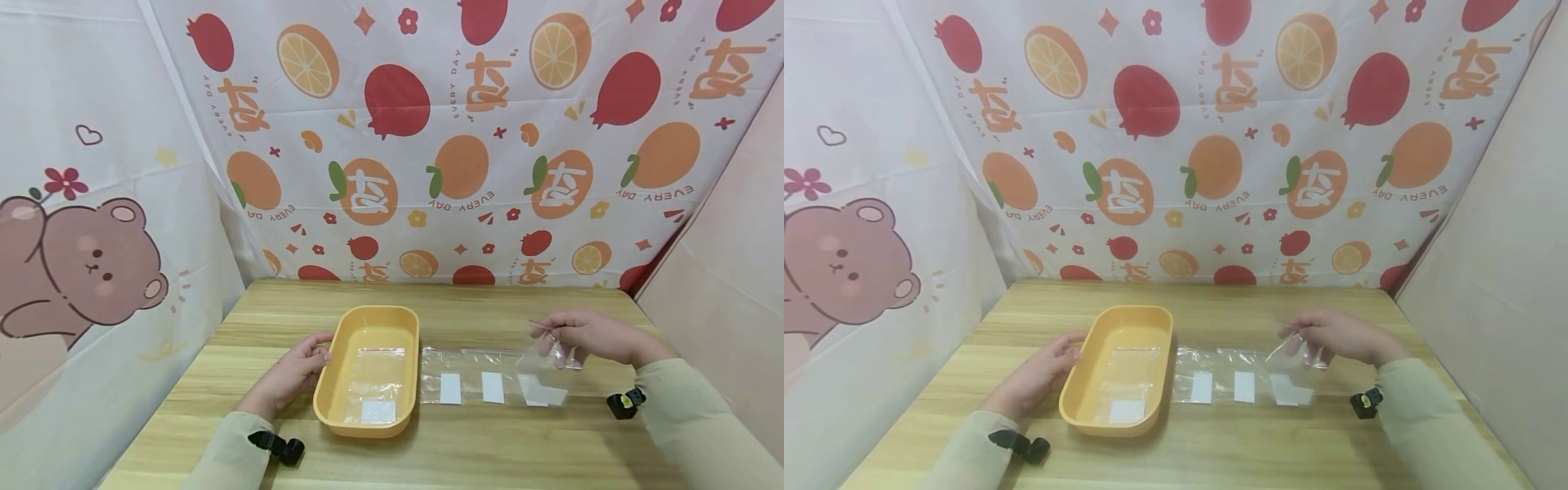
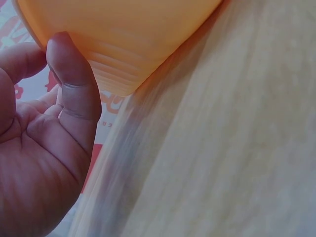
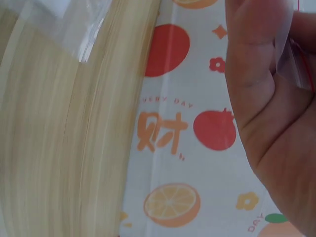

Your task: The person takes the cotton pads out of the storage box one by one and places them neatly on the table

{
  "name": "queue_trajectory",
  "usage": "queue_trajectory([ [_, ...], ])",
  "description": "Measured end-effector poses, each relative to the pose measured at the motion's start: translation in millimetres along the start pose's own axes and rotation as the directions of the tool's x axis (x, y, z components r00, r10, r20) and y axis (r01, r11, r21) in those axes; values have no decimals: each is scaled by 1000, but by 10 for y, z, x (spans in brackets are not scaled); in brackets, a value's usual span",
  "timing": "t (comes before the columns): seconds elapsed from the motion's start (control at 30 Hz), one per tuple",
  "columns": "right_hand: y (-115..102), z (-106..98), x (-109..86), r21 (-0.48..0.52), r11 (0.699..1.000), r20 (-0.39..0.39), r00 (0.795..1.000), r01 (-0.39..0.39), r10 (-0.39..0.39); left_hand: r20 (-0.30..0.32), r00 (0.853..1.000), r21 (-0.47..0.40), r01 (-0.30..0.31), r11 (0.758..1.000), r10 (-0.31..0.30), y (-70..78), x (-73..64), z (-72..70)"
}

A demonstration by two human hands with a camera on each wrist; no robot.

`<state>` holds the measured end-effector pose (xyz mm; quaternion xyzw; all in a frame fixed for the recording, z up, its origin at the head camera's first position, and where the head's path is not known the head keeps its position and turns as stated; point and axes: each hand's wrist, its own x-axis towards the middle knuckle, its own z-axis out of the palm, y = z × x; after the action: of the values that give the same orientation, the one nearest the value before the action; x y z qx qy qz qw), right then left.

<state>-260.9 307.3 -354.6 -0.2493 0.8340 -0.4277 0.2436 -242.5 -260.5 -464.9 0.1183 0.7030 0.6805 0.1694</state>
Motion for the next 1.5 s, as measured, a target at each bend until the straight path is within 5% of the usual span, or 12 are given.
queue_trajectory([
  [0.47,207,-171,-298,35,989,156,978,-145,138,-4,1000,-3,3,1000,-3,12,-11,17],
  [0.63,308,-215,-350,18,981,156,969,-194,189,-9,1000,14,13,1000,-13,13,-11,19],
  [0.93,532,-125,-224,-231,954,29,979,-191,203,2,1000,0,8,1000,-8,-6,10,9],
  [1.17,727,-39,-48,-479,864,-108,987,-156,119,11,1000,-6,5,1000,-5,-7,-2,15],
  [1.5,894,34,160,-557,805,-222,970,-207,96,6,1000,1,8,1000,-8,-10,-1,1],
])
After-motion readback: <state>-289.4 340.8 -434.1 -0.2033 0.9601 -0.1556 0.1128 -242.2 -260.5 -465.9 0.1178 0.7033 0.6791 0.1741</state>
